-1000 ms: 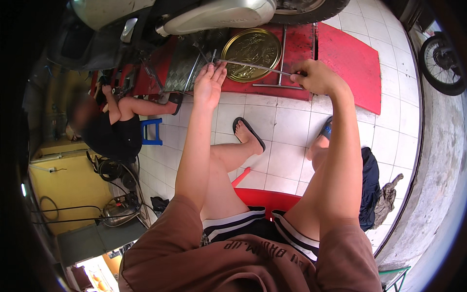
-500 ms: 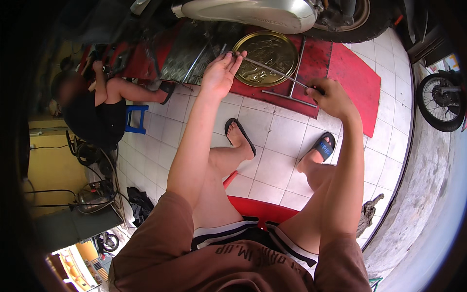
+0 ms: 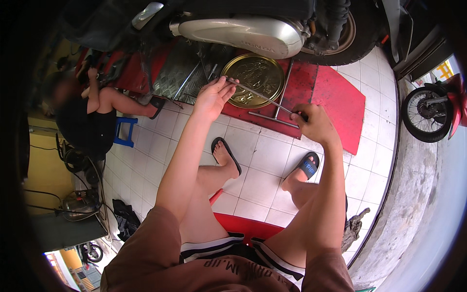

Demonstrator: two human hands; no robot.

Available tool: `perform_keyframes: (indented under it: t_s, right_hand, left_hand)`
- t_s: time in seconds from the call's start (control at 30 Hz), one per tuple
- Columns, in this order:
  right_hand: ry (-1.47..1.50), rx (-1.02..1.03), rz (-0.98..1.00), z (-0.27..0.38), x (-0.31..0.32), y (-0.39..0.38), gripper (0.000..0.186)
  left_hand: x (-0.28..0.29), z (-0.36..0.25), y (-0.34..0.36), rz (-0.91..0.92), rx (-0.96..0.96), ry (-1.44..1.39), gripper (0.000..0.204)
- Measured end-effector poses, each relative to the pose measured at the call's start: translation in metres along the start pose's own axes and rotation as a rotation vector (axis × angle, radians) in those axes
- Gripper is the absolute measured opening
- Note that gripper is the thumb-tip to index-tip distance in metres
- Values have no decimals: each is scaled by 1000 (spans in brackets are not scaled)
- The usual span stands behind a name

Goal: The person uses a screwdriver to work on the underside of a white motorcycle, repeatedly inserting and turning the tool in the same area. A metal pan is placed beneath the motorcycle to catch fluids. The person remains seated on a red stool while performing the task.

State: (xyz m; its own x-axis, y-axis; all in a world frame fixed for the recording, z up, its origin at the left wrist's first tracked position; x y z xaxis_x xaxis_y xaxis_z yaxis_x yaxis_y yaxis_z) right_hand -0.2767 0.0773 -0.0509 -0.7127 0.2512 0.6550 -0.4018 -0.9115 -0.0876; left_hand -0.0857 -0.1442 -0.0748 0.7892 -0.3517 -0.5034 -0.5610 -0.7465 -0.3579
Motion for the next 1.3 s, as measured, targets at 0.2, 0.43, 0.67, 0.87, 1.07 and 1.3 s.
perform_keyframes:
  t_s: [0.2, 0.43, 0.67, 0.87, 1.07, 1.3]
  right_hand:
    - [80, 49, -87, -4, -2, 4, 24]
    - [128, -7, -53, 4, -3, 7, 25]
    - [92, 110, -164, -2, -8, 8, 23]
    - [42, 129, -232, 7, -21, 4, 22]
    - [135, 92, -369, 33, -55, -10, 24]
    - [454, -7, -398, 95, -83, -14, 22]
  left_hand:
    - [3, 1, 8, -76, -10, -57, 13]
    - [4, -6, 4, -148, -109, -58, 12]
    - [-7, -10, -1, -255, -389, 201, 16]
    - [-11, -17, 0, -302, -598, 351, 17]
    - [-33, -39, -8, -234, -737, 284, 28]
    - [-53, -92, 1, -88, -761, 420, 41]
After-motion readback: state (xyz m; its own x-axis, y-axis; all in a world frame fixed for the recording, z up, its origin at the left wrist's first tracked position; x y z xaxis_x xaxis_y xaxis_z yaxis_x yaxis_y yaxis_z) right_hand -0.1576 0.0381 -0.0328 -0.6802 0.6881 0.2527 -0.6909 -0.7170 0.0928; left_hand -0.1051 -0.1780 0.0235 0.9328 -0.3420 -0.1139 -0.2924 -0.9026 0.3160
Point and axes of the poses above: each hand's wrist, its own y-axis towards the middle knuckle, its own x-axis out of the back of the hand, z = x × y, the point moved 1 cm from there along y, towards the middle knuckle, and after that the axes turned 3 degrees about -z, right-handed, at the moved point
